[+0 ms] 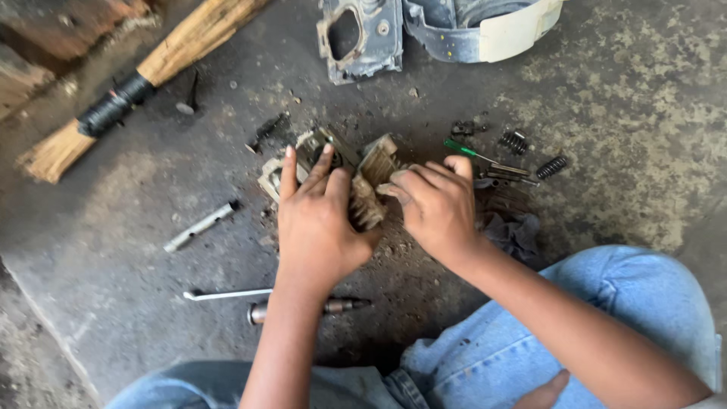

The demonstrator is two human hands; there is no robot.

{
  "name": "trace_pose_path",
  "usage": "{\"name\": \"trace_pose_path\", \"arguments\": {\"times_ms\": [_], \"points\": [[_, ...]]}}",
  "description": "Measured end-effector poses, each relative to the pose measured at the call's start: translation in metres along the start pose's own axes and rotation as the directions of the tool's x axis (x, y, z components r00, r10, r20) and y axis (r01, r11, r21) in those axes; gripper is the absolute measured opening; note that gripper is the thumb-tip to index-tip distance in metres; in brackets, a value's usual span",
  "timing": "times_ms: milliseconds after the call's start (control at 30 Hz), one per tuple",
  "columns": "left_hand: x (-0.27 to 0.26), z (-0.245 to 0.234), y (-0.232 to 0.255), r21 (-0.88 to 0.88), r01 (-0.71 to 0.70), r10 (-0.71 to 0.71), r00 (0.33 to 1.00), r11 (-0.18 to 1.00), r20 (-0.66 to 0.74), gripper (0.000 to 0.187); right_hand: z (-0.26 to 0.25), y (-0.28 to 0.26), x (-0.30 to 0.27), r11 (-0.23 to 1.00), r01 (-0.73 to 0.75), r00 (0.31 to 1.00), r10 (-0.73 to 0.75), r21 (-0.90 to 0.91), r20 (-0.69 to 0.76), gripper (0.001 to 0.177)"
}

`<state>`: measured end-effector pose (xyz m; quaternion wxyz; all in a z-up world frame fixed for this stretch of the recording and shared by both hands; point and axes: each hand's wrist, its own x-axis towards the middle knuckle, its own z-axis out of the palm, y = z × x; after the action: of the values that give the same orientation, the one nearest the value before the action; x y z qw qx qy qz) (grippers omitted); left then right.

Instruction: The person scrubs a metal engine cylinder head with a wire brush and a metal scraper while sitting on the floor. They rotate the part to clean different sides and crevices, removing grime and debris from the surface.

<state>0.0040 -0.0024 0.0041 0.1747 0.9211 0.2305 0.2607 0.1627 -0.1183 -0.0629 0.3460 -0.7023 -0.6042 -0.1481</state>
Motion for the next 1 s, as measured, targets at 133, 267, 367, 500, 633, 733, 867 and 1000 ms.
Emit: {"name": "trace_pose_path", "arguments": {"times_ms": [133, 267, 367, 500, 633, 733, 867, 1000], "points": [[-0.003, 0.003, -0.001, 0.021, -0.021, 0.022, 0.999, 1.0, -0.034, 0.054, 0.014, 0.019, 0.005, 0.989, -0.15, 0.989, 0.15, 0.009, 0.014, 0.016], [0.001, 0.002, 0.0, -0.011, 0.021, -0.02, 1.0, 1.0, 0.009, 0.047, 0.015, 0.015, -0.003, 0.987, -0.141, 0.989, 0.143, -0.073, 0.023, 0.014], [0.003, -0.001, 0.0, -0.02, 0.043, -0.043, 0.999, 0.999, 0.024, 0.045, 0.016, 0.002, -0.004, 0.992, -0.125, 0.992, 0.125, -0.007, 0.006, 0.016], [0.003, 0.004, 0.003, 0.005, -0.007, 0.007, 0.999, 1.0, -0.04, 0.052, 0.005, 0.005, 0.014, 0.985, -0.169, 0.985, 0.169, 0.031, 0.02, 0.005], [0.002, 0.006, 0.005, 0.024, 0.011, -0.01, 0.999, 1.0, -0.033, 0.053, -0.021, -0.011, 0.031, 0.958, -0.278, 0.906, 0.285, -0.069, 0.313, 0.011], [0.007, 0.005, 0.001, 0.059, 0.052, -0.048, 0.997, 0.997, -0.055, 0.056, -0.054, -0.029, 0.046, 0.895, -0.348, 0.592, 0.441, -0.279, 0.674, 0.023], [-0.003, -0.003, -0.013, 0.051, 0.194, -0.192, 0.98, 0.98, -0.046, 0.074, -0.084, -0.041, 0.045, 0.922, -0.241, 0.506, 0.387, -0.304, 0.771, 0.022], [-0.008, -0.006, -0.03, -0.013, 0.29, -0.29, 0.957, 0.957, -0.022, 0.082, -0.097, -0.029, 0.028, 0.917, -0.224, 0.481, 0.398, -0.329, 0.781, 0.021]]}}
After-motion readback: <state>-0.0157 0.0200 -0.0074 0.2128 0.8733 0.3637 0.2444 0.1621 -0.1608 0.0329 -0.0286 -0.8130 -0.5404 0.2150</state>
